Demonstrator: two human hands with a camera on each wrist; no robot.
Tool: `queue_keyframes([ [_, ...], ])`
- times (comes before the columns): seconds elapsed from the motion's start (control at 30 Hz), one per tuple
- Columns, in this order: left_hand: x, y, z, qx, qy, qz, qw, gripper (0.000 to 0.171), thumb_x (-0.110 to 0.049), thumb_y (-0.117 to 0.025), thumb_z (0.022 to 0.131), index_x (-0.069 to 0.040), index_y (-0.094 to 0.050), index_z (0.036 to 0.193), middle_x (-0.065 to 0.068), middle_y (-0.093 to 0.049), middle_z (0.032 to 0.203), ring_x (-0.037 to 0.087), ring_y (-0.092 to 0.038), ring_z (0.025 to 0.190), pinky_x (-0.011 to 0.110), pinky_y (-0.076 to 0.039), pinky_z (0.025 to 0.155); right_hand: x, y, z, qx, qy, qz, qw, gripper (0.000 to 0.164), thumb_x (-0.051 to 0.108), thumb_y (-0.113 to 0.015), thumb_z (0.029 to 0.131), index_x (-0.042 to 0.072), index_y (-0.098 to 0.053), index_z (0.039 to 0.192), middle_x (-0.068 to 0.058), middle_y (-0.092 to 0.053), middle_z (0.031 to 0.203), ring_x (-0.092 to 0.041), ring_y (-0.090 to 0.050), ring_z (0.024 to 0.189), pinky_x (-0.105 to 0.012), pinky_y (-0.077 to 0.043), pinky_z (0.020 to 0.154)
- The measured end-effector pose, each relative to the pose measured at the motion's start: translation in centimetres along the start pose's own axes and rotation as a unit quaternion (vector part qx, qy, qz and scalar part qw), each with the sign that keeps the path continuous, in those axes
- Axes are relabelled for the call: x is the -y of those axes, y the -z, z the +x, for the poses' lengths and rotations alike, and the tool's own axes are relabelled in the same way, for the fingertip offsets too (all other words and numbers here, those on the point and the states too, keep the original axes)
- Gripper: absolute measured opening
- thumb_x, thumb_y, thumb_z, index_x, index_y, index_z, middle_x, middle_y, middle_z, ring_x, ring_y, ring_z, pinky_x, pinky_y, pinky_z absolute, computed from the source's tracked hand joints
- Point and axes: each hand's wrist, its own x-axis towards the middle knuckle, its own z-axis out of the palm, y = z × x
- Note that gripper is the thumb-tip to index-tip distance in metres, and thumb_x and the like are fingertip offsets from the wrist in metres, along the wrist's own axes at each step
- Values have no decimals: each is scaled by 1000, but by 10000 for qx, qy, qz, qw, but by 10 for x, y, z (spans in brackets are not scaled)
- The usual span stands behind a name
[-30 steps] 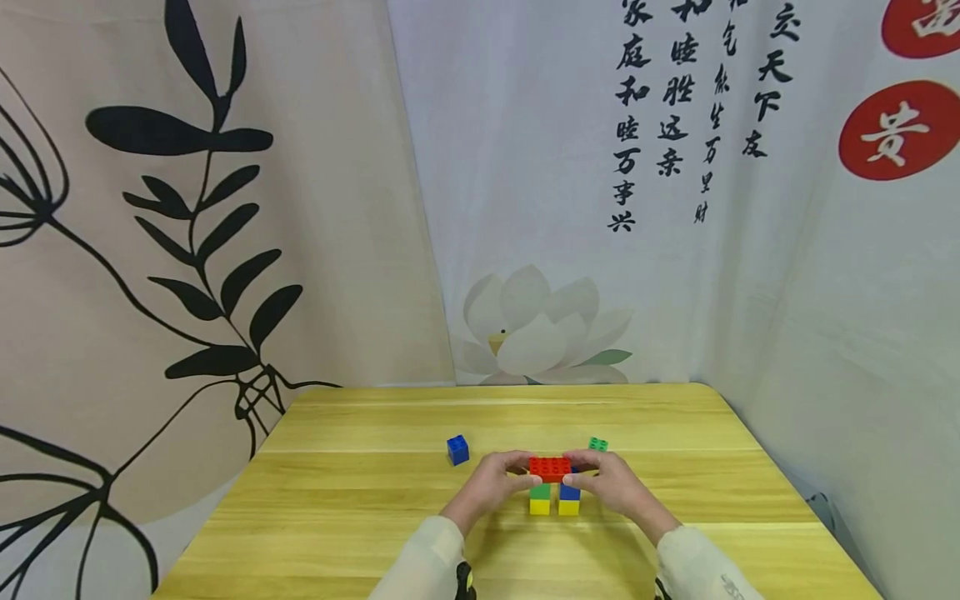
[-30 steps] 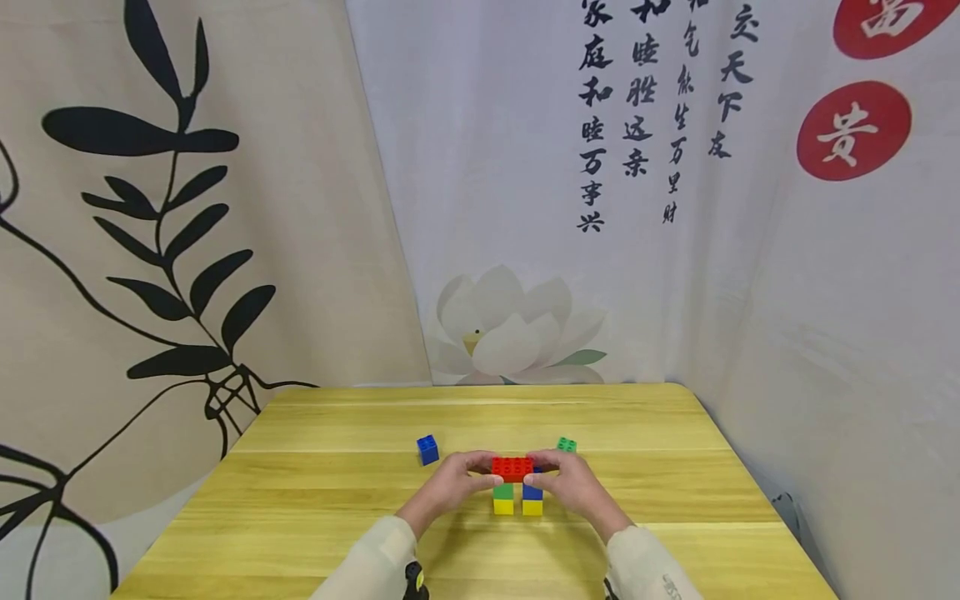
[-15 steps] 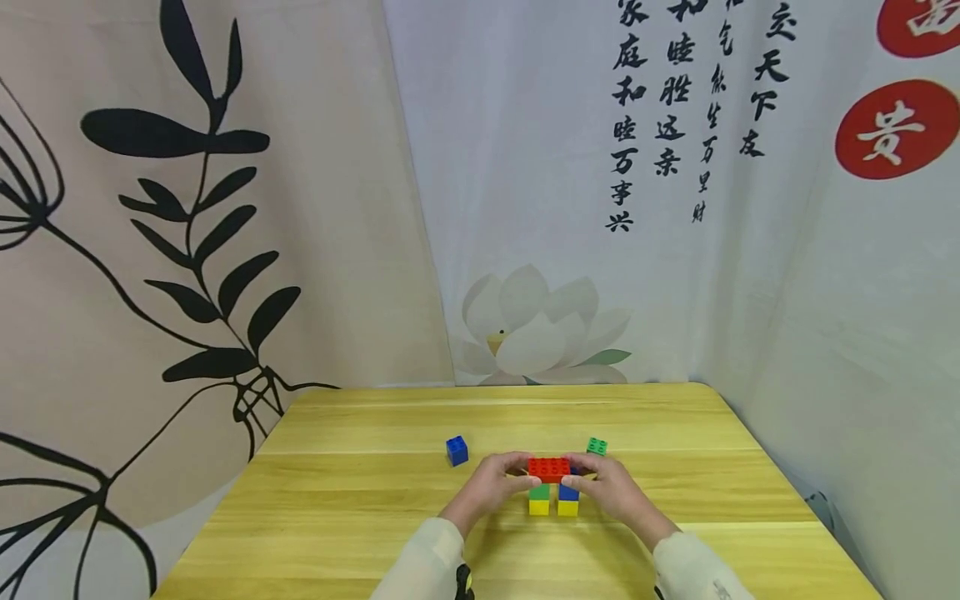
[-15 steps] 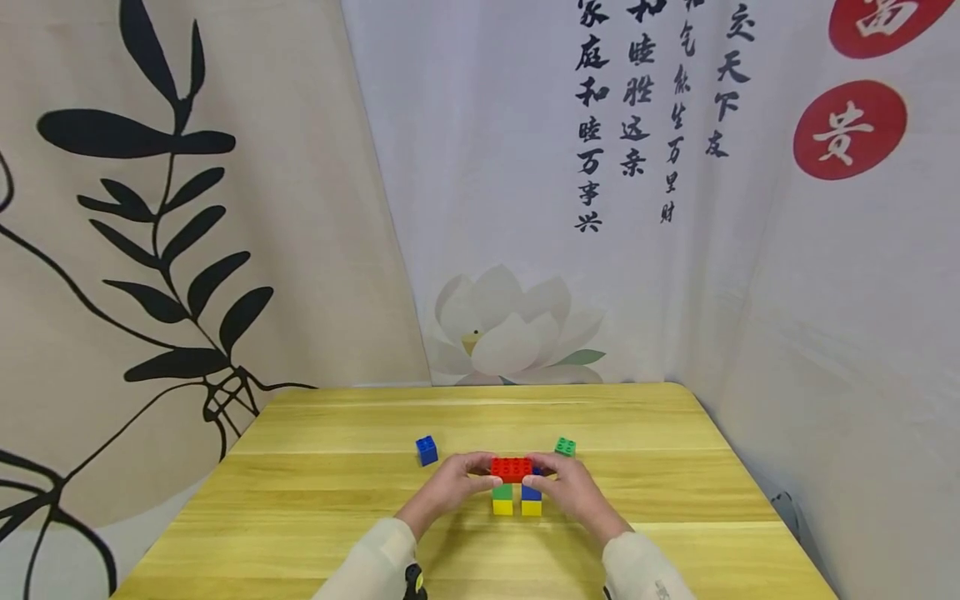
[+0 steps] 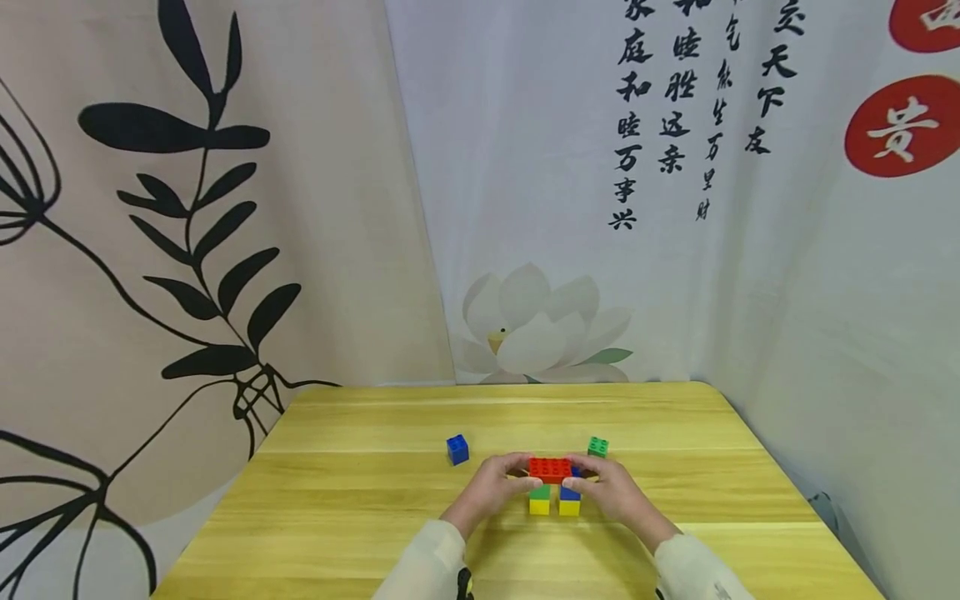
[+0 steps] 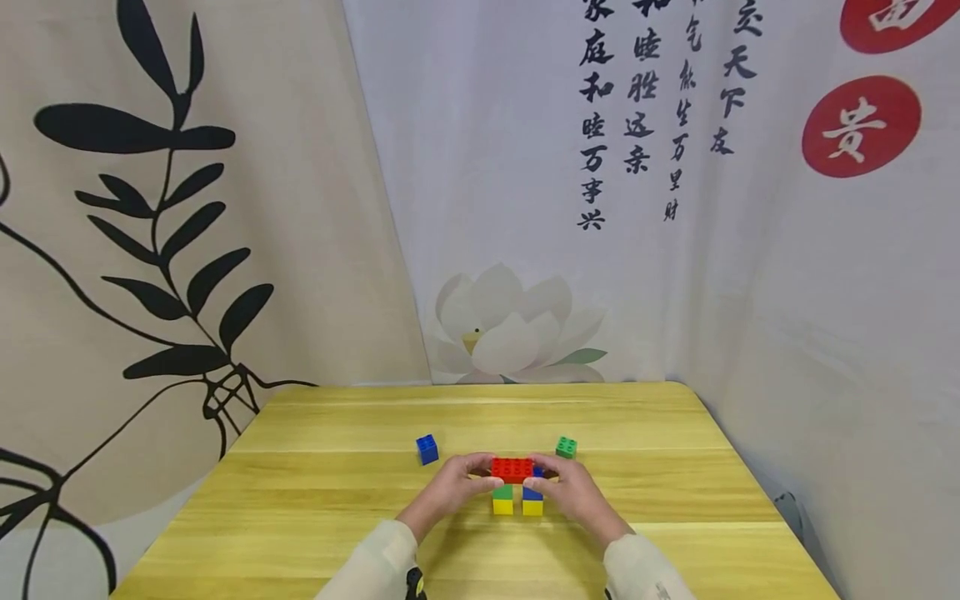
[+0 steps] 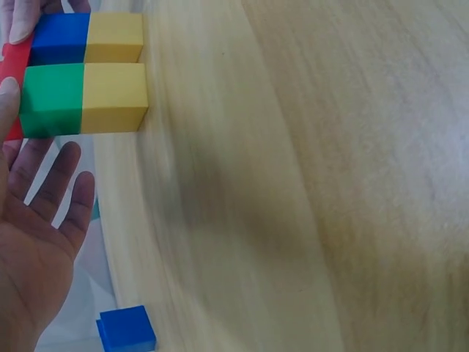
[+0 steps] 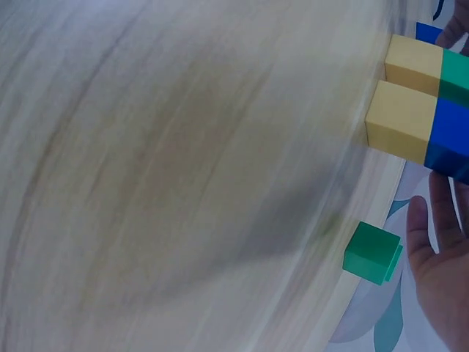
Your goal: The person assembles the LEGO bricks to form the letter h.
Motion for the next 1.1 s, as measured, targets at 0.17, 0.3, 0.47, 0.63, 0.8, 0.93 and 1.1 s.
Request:
queue_keyframes([
  [0.17,1,-3,-1,-82,14,-10,10000,34,-35,-73,90,-19,-70,121,-8,-67,107,14,-59,98,46,-49,91,-1,0,-1,-41,-112,36,9999,49,30,-73,91,5,-64,131,-6,-69,112,-22,-60,99,-37,-53,78],
  [0.3,2,-3,-1,-109,-36,-3,9999,31,-34,-73,91,-20,-71,119,-8,-68,105,14,-60,98,46,-50,91,-1,0,-1,-56,-149,67,9999,49,31,-73,90,5,-64,131,-6,-69,111,-23,-60,99,-37,-54,79],
  [0.47,3,-3,0,-83,-125,3,9999,28,-33,-73,91,-21,-72,116,-9,-68,104,13,-60,97,46,-50,90,0,-1,-2,-80,-217,156,9996,49,30,-73,90,5,-64,131,-6,-69,112,-23,-60,99,-39,-54,80],
  [0.63,4,0,-1,-32,-226,75,9997,26,-33,-73,91,-21,-72,115,-9,-68,104,13,-60,97,44,-51,89,1,-3,-3,-133,-288,193,9993,49,30,-74,90,6,-64,131,-7,-69,113,-24,-61,101,-41,-53,82],
  [0.8,1,1,-3,-29,-181,97,9998,26,-32,-73,91,-20,-73,114,-8,-68,103,13,-60,96,43,-51,87,3,-3,-4,-127,-297,180,9993,49,30,-74,90,6,-63,131,-9,-68,116,-24,-61,102,-44,-53,85],
  [0.93,0,0,-3,-47,-85,101,9999,29,-33,-74,90,-19,-72,115,-7,-69,104,14,-61,97,45,-51,89,3,-2,-5,-81,-268,184,9994,51,31,-73,91,4,-62,133,-10,-68,118,-24,-61,103,-44,-52,86],
  [1.1,1,1,-2,-41,-65,133,9999,32,-33,-75,89,-16,-72,116,-7,-69,105,14,-61,97,44,-51,89,3,-3,-5,-89,-172,258,9995,51,30,-73,91,3,-61,133,-10,-68,117,-24,-61,101,-43,-53,85],
])
